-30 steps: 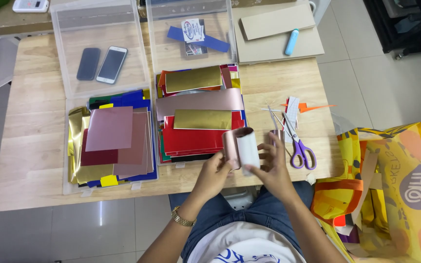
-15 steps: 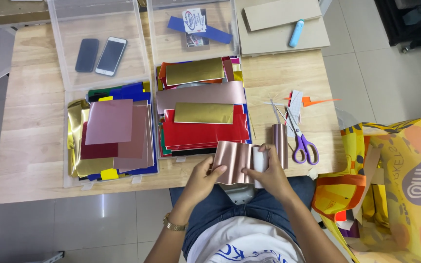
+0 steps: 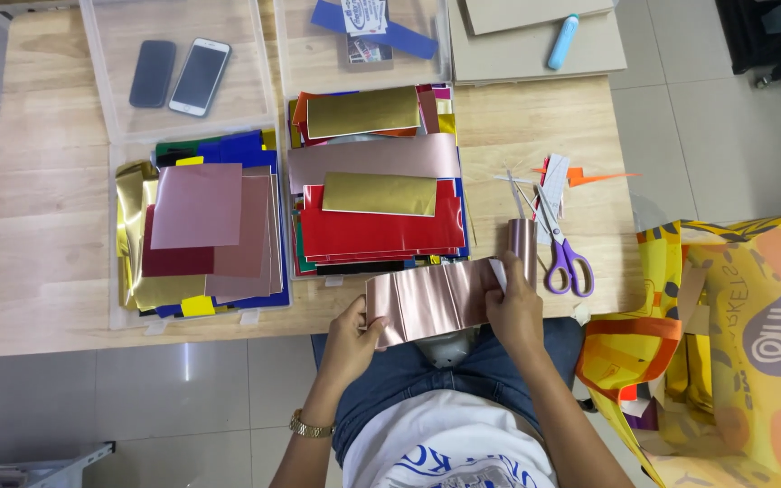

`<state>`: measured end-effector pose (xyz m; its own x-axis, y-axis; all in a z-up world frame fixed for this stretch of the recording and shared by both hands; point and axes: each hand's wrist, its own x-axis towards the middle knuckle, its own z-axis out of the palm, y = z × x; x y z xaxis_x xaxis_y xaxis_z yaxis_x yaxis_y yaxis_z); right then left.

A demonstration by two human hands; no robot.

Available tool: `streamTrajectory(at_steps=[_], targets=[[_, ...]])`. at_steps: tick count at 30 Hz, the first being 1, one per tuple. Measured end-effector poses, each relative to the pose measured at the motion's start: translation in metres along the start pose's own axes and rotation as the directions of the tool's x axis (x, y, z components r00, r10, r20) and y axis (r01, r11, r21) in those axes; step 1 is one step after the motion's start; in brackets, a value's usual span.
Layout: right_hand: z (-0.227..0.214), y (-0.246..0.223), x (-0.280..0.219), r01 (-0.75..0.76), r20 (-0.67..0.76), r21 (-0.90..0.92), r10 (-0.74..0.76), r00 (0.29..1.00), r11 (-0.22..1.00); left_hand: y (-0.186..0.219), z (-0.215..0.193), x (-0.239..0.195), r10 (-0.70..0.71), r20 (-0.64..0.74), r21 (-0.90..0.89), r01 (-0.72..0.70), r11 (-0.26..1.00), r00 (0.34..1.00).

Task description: Sorting, aligning, and cutting various colored foil sheets on a wooden table.

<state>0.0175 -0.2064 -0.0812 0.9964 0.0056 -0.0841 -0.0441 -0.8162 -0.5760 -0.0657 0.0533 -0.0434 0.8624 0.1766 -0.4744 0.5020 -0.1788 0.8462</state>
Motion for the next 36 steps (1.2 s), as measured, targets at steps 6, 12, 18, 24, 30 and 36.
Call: streamTrajectory(at_steps=[6, 12, 18, 24, 30, 36], targets=[[0.001, 0.008, 0.003, -0.060, 0.131, -0.108, 0.074, 0.989, 0.992, -0.021, -0.002, 0.008, -0.057, 0.008, -0.010, 0.057, 0.998, 0.998], [0.026, 0.052, 0.006, -0.416, 0.376, 0.549, 0.230, 0.898, 0.725, -0.068, -0.011, 0.023, -0.141, -0.097, 0.133, 0.153, 0.979, 0.985], [0.063, 0.093, -0.003, -0.470, 0.383, 0.586, 0.286, 0.878, 0.660, -0.088, -0.008, 0.034, -0.112, -0.233, 0.178, 0.156, 0.972, 0.966], [0.037, 0.036, -0.009, -0.578, 0.381, 0.651, 0.447, 0.809, 0.492, -0.016, -0.001, 0.011, 0.047, -0.358, 0.566, 0.177, 0.805, 0.932], [0.046, 0.048, -0.012, -0.609, 0.477, 0.649, 0.380, 0.792, 0.456, -0.026, 0.054, 0.017, 0.430, 0.068, 0.595, -0.382, 0.707, 0.900], [-0.011, 0.009, -0.029, -0.550, 0.513, 0.747, 0.204, 0.834, 0.373, 0.004, 0.065, 0.016, 0.537, -0.005, 0.403, -0.490, 0.773, 0.844]])
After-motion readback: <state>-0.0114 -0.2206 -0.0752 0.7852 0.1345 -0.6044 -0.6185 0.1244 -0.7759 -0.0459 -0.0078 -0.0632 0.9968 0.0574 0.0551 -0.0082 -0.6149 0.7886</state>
